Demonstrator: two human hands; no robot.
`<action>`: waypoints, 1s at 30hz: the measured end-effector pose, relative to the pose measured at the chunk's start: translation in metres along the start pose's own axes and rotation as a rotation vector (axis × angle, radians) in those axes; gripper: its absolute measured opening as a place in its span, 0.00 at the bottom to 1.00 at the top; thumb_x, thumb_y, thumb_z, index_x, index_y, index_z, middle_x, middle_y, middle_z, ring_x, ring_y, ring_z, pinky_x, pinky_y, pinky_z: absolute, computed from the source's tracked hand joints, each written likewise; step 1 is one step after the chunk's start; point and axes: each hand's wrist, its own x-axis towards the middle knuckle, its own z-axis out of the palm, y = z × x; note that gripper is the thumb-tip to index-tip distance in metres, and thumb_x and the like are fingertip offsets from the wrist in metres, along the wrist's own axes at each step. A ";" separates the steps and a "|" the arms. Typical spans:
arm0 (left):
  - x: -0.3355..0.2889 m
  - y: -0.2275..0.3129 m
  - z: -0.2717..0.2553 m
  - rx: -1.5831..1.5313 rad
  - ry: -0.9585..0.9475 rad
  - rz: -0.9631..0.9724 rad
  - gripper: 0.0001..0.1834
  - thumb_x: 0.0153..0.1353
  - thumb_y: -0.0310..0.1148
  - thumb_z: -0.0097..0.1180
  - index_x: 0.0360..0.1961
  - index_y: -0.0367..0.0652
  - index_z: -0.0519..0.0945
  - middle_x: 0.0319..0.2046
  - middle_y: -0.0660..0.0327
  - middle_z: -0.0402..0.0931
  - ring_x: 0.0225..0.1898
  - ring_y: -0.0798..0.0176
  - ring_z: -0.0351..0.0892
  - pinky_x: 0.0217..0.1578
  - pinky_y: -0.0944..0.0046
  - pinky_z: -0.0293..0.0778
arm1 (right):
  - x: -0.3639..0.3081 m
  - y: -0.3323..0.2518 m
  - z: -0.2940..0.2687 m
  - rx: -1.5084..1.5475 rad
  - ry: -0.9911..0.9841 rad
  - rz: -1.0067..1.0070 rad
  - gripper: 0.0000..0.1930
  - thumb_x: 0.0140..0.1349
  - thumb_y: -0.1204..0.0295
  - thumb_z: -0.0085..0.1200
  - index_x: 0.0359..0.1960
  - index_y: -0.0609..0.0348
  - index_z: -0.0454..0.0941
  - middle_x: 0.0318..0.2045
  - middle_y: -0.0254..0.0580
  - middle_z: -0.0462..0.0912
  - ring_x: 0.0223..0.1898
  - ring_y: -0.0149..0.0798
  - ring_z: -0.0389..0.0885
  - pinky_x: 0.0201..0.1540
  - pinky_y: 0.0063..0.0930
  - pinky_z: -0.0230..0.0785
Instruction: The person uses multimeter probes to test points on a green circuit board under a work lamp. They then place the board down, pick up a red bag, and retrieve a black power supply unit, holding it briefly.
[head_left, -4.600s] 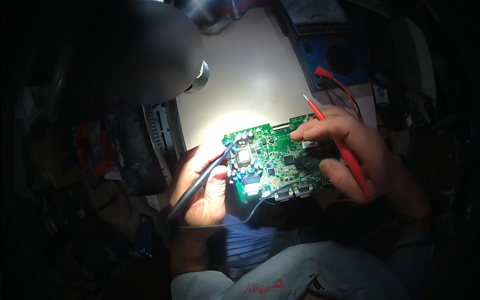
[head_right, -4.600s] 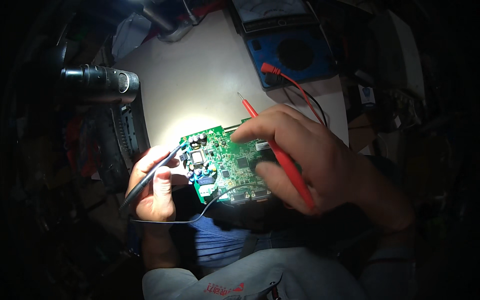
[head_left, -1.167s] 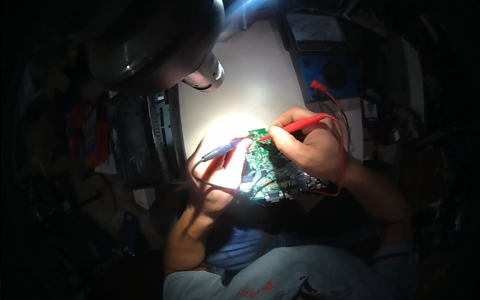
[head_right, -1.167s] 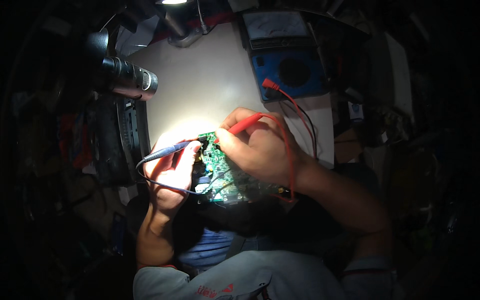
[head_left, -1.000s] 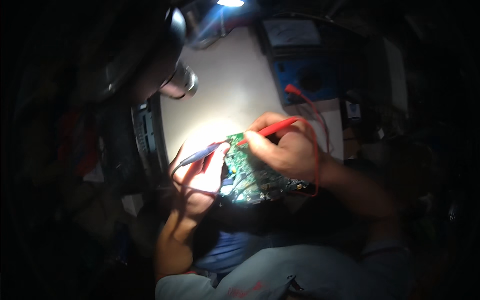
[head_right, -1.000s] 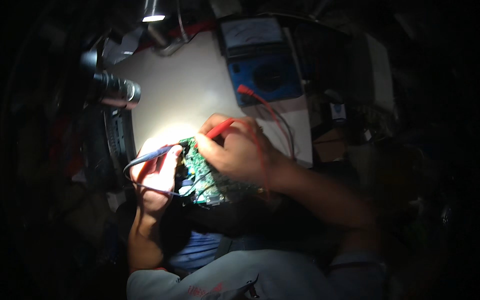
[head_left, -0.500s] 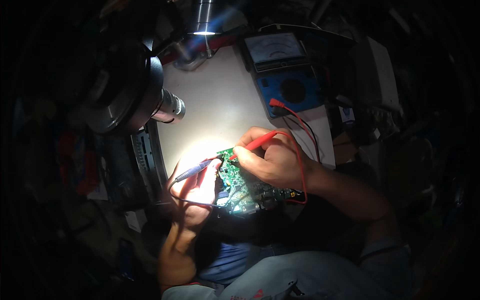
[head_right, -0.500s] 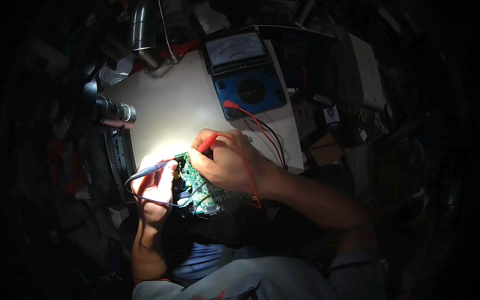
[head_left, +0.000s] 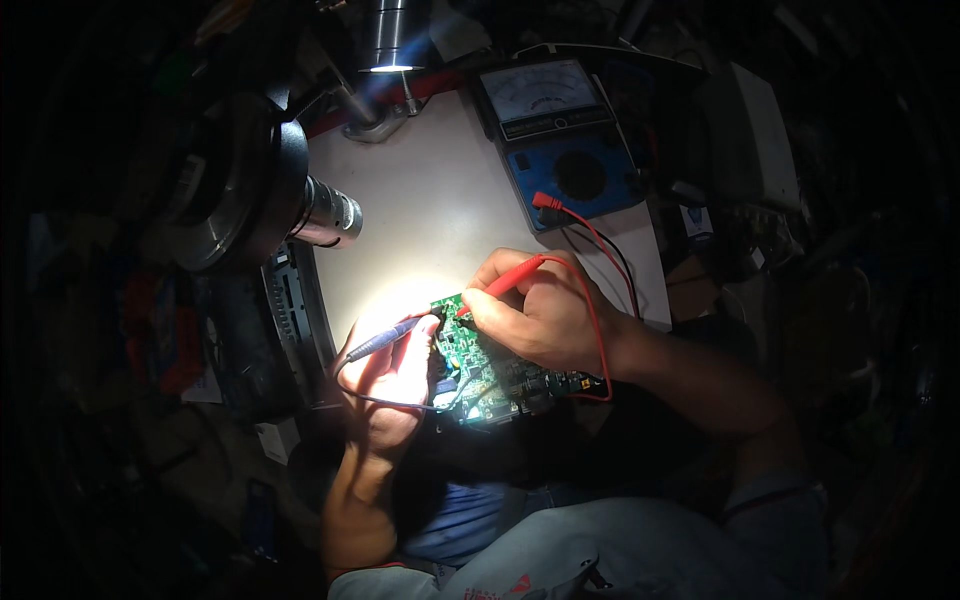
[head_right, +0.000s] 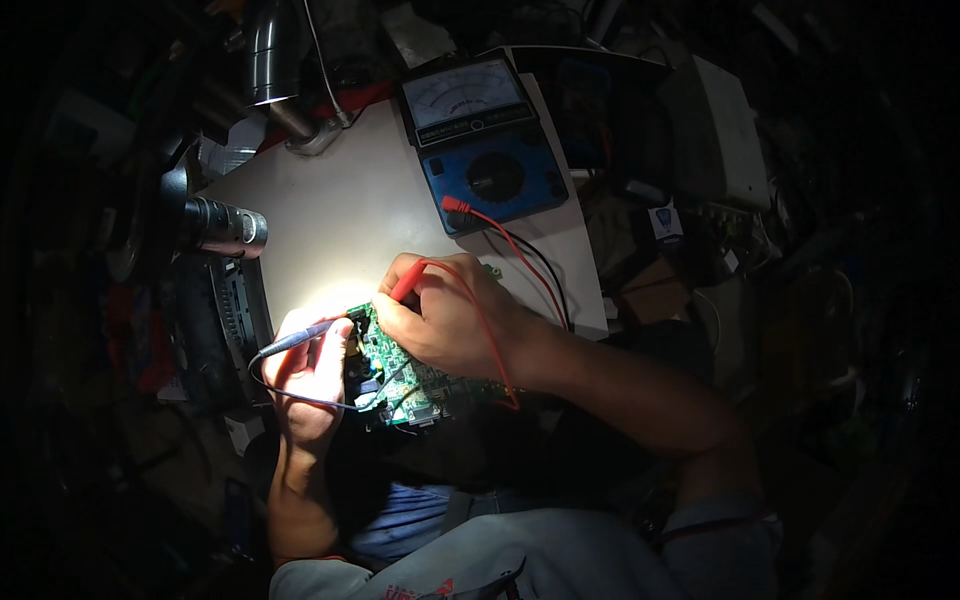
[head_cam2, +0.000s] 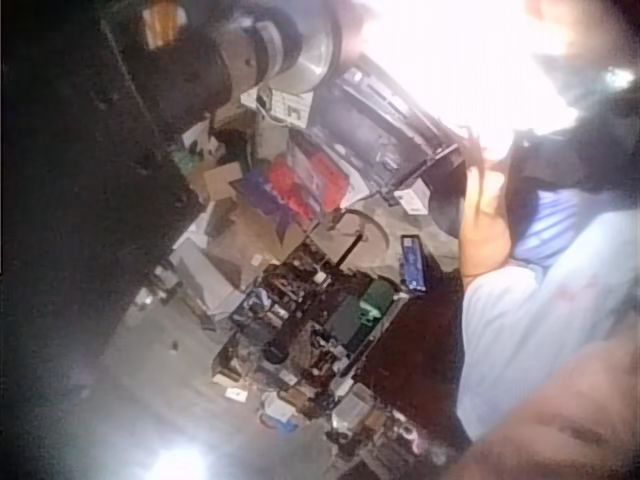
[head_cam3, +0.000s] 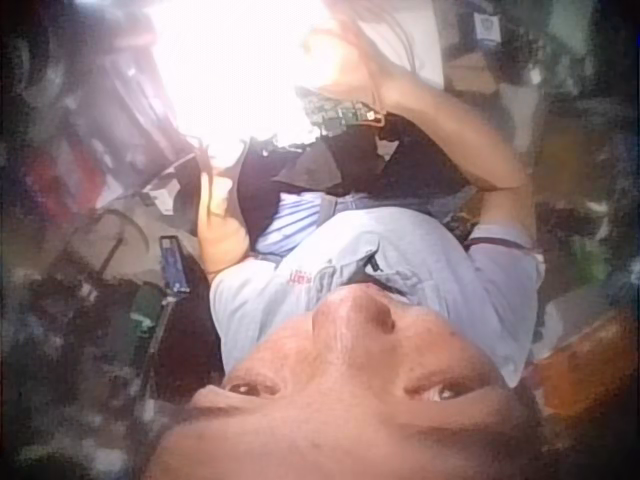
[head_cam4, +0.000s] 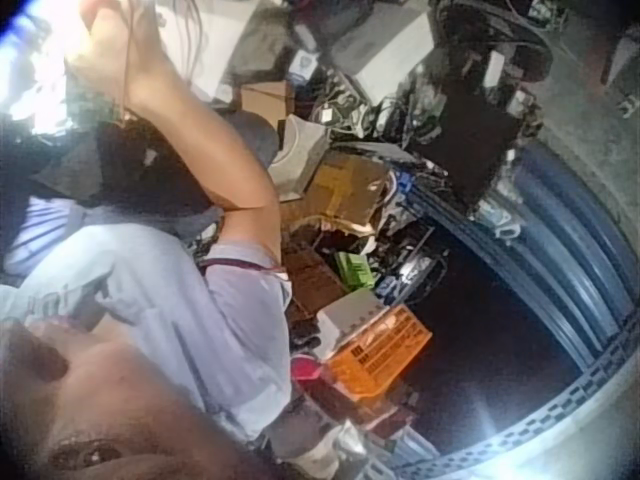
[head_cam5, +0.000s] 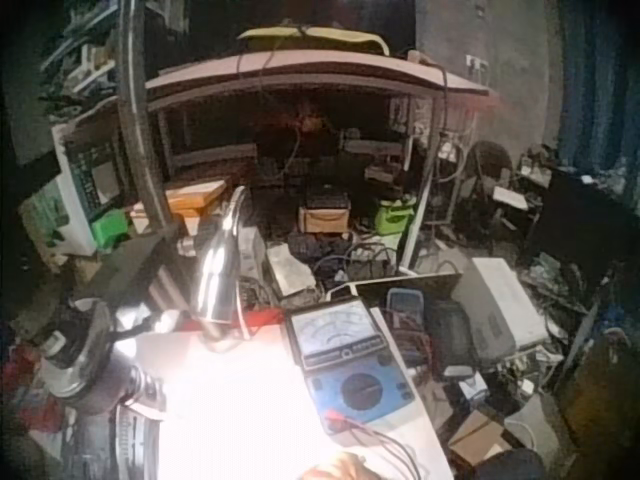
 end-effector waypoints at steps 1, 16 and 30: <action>-0.001 0.000 0.000 -0.015 -0.012 -0.033 0.09 0.64 0.18 0.63 0.45 0.31 0.83 0.36 0.57 0.83 0.35 0.67 0.81 0.37 0.70 0.77 | 0.000 0.000 0.000 -0.008 0.002 -0.003 0.06 0.68 0.75 0.56 0.38 0.68 0.81 0.28 0.40 0.85 0.30 0.29 0.84 0.33 0.25 0.75; -0.001 0.001 0.001 -0.051 -0.011 -0.043 0.09 0.64 0.17 0.62 0.46 0.31 0.82 0.39 0.58 0.83 0.39 0.70 0.80 0.43 0.71 0.76 | -0.001 -0.003 0.000 -0.014 0.028 0.011 0.08 0.68 0.73 0.57 0.37 0.68 0.81 0.27 0.41 0.85 0.30 0.30 0.84 0.33 0.26 0.75; 0.000 -0.003 0.004 -0.054 0.062 -0.032 0.08 0.61 0.21 0.67 0.41 0.30 0.85 0.33 0.52 0.84 0.31 0.60 0.85 0.33 0.66 0.80 | 0.000 0.000 0.003 0.050 0.082 0.068 0.10 0.66 0.70 0.57 0.35 0.67 0.81 0.24 0.44 0.84 0.28 0.33 0.83 0.32 0.30 0.74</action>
